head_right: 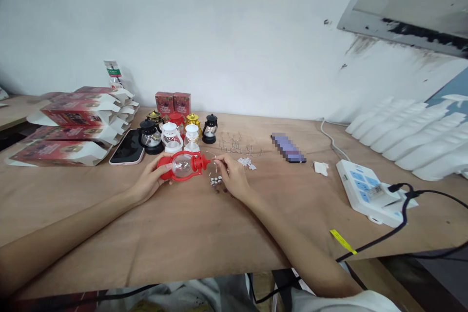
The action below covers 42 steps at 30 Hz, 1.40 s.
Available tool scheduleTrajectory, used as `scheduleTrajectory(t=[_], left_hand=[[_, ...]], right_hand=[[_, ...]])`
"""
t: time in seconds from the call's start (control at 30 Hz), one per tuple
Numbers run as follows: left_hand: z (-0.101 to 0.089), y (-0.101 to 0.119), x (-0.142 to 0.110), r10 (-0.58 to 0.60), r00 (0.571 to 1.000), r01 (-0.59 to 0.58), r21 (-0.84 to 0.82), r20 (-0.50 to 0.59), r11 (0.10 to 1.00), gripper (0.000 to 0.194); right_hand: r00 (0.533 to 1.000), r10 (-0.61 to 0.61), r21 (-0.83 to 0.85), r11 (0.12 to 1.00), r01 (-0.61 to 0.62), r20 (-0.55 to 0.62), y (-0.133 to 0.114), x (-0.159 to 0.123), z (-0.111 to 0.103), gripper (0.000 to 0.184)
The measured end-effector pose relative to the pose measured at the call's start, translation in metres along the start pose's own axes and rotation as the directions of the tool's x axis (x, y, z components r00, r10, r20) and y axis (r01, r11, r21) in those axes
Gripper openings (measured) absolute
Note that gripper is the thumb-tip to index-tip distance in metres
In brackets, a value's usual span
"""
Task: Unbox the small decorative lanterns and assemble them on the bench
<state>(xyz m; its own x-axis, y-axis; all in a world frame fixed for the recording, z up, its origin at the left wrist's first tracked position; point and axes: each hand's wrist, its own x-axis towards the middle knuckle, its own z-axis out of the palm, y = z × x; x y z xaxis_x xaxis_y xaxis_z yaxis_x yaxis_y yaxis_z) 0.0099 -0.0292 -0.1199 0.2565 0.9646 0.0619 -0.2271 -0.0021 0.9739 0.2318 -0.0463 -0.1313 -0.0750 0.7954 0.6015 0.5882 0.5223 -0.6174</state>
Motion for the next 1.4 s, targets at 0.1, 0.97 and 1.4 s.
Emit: scheduleTrajectory(t=[0.1, 0.97, 1.4], left_hand=[[-0.001, 0.0, 0.0, -0.008, 1.0, 0.008, -0.005, 0.004, 1.0, 0.038], [-0.005, -0.005, -0.001, 0.045, 0.987, -0.079, 0.224, 0.153, 0.972, 0.038], [-0.006, -0.003, -0.002, 0.109, 0.979, -0.151, 0.257, 0.171, 0.954, 0.038]], right_hand=[[1.0, -0.008, -0.028, 1.0, 0.008, -0.002, 0.003, 0.0, 0.0, 0.03], [0.932, -0.354, -0.305, 0.882, 0.361, 0.078, 0.015, -0.004, 0.007, 0.027], [0.899, -0.429, -0.369, 0.825, 0.429, 0.087, 0.012, -0.003, 0.005, 0.021]])
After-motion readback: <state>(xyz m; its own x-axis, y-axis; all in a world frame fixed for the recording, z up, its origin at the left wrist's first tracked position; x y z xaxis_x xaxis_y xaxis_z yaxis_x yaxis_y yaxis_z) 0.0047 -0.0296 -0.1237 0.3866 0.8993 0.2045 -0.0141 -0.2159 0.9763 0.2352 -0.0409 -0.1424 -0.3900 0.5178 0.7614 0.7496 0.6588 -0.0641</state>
